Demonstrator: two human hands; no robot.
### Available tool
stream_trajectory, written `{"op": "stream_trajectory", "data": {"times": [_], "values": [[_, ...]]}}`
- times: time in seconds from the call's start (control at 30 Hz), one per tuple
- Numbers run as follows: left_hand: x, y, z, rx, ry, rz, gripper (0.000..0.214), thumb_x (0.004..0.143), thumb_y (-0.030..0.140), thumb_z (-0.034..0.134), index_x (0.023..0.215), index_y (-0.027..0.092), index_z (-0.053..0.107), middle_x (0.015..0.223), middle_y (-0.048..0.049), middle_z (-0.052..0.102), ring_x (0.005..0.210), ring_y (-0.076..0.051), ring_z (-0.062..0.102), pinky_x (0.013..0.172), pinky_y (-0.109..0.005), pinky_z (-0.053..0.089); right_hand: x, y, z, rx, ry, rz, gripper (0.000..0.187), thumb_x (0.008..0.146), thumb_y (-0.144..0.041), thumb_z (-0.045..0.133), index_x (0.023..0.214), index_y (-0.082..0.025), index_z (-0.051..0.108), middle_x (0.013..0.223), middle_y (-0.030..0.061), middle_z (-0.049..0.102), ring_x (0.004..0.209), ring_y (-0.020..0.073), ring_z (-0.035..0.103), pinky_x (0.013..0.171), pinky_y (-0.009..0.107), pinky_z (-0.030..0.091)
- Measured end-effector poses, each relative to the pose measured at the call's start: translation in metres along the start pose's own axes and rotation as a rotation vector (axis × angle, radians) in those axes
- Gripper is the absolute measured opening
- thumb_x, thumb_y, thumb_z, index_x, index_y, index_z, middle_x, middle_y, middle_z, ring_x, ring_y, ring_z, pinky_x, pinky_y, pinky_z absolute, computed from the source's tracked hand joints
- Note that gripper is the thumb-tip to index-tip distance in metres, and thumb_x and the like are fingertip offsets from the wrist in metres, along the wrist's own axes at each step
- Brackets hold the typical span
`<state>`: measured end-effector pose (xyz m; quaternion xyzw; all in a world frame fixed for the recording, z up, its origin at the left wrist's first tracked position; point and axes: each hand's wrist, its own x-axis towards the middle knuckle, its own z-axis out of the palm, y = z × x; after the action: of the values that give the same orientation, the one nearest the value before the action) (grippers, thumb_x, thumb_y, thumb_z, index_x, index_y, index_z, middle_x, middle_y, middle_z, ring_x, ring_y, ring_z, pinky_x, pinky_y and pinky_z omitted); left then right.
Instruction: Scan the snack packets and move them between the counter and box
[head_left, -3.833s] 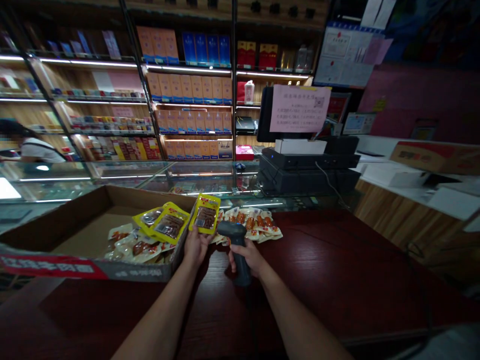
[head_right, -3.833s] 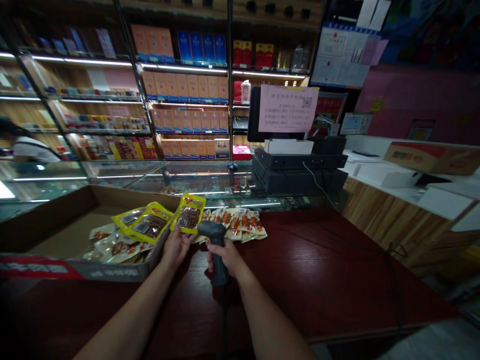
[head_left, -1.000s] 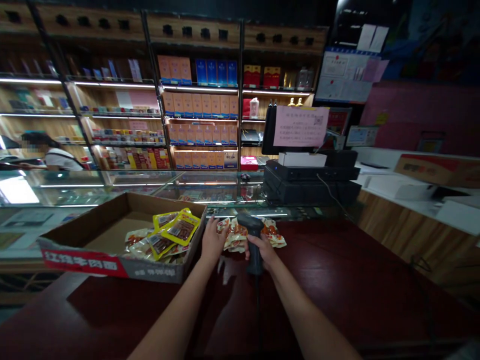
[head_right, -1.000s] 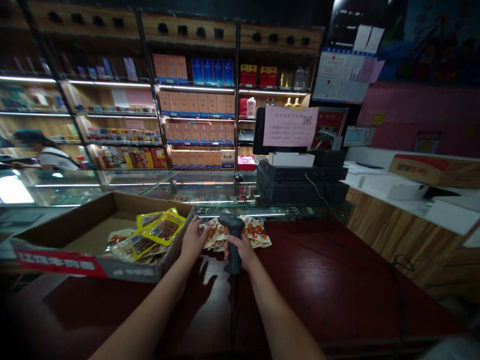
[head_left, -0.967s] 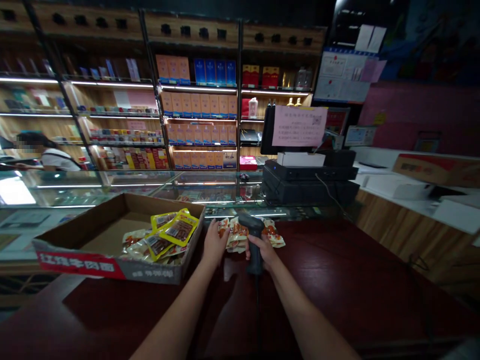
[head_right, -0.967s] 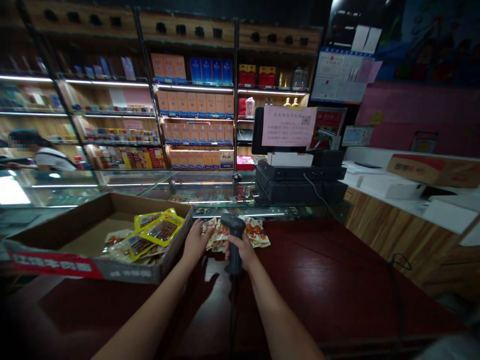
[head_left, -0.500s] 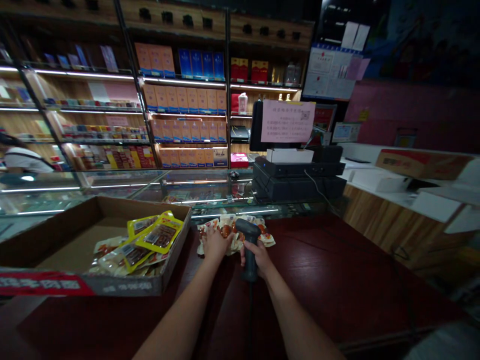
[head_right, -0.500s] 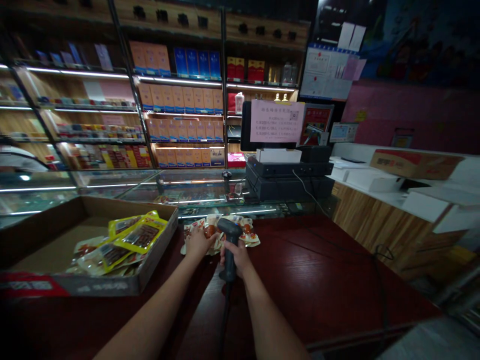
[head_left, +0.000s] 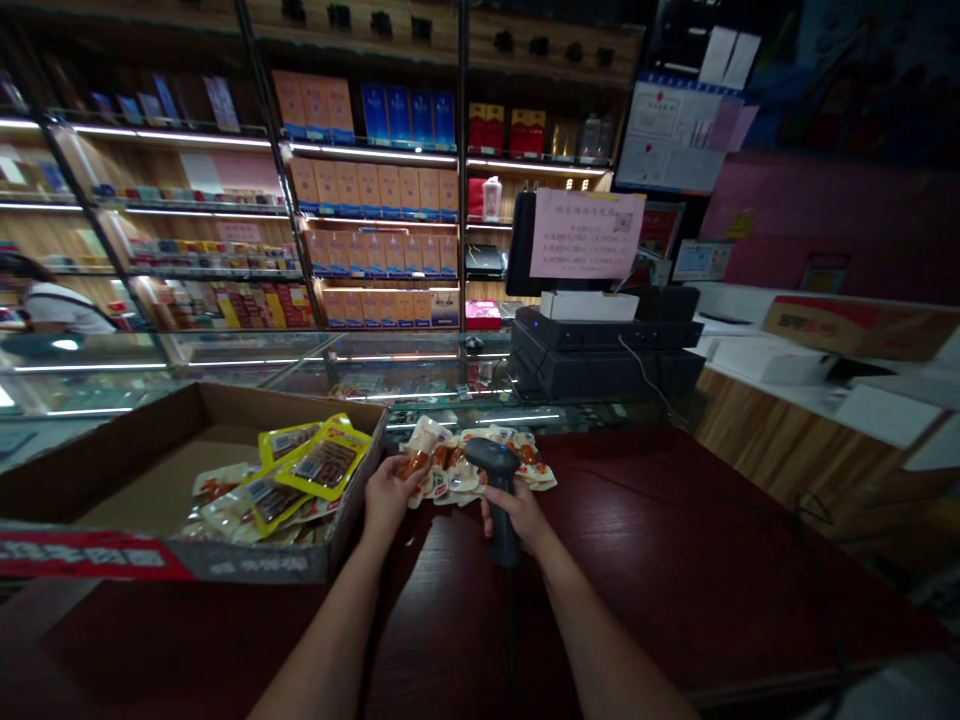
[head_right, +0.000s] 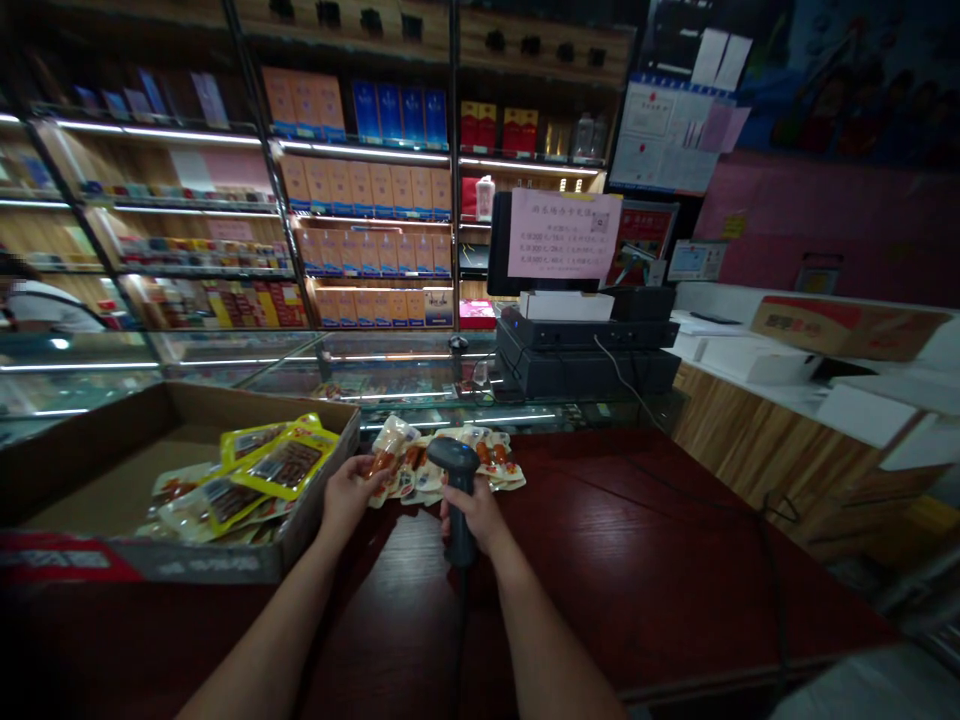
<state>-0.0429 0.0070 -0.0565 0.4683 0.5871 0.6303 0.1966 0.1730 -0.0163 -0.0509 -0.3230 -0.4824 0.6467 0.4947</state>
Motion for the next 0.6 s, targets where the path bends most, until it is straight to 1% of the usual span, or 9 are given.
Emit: {"op": "stream_trajectory", "data": {"times": [0.1,0.23,0.4,0.6], "values": [[0.0030,-0.0034,-0.0011,-0.051,0.002,-0.061,0.030,0.047,0.027,0.077,0.070,0.017,0.062,0.069,-0.0029,0.065,0.067,-0.020,0.059,0.067,-0.031,0.047,-0.0018,-0.0014,0.0012,-0.035,-0.009,0.025,0.038,0.064,-0.041,0.070,0.086,-0.016,0.054,0.050,-0.0039,0.060,0.035,0.0112,0.053,0.036,0.022,0.044],[0.0023,-0.0061,0.0017,-0.065,-0.009,-0.095,0.031,0.048,0.028,0.077,0.073,0.016,0.062,0.069,-0.0030,0.064,0.068,-0.020,0.060,0.067,-0.031,0.047,-0.0033,-0.0033,0.0019,-0.050,-0.001,0.034,0.036,0.063,-0.041,0.070,0.082,-0.016,0.054,0.049,-0.0039,0.059,0.034,0.0113,0.053,0.035,0.021,0.042],[-0.0003,-0.0032,0.0032,-0.032,-0.016,-0.075,0.030,0.047,0.028,0.074,0.071,0.017,0.060,0.068,-0.0026,0.065,0.068,-0.020,0.061,0.068,-0.031,0.048,-0.0021,-0.0024,0.0013,-0.050,-0.014,0.029,0.037,0.062,-0.042,0.070,0.081,-0.015,0.053,0.049,-0.0038,0.059,0.034,0.0114,0.053,0.034,0.021,0.041],[-0.0027,0.0004,0.0026,0.036,-0.035,-0.023,0.032,0.048,0.034,0.072,0.073,0.016,0.061,0.072,-0.0044,0.067,0.069,-0.020,0.062,0.069,-0.032,0.049,-0.0020,-0.0026,0.0019,-0.053,-0.009,0.037,0.037,0.062,-0.043,0.070,0.081,-0.016,0.053,0.048,-0.0042,0.059,0.034,0.0114,0.053,0.034,0.021,0.041]]}}
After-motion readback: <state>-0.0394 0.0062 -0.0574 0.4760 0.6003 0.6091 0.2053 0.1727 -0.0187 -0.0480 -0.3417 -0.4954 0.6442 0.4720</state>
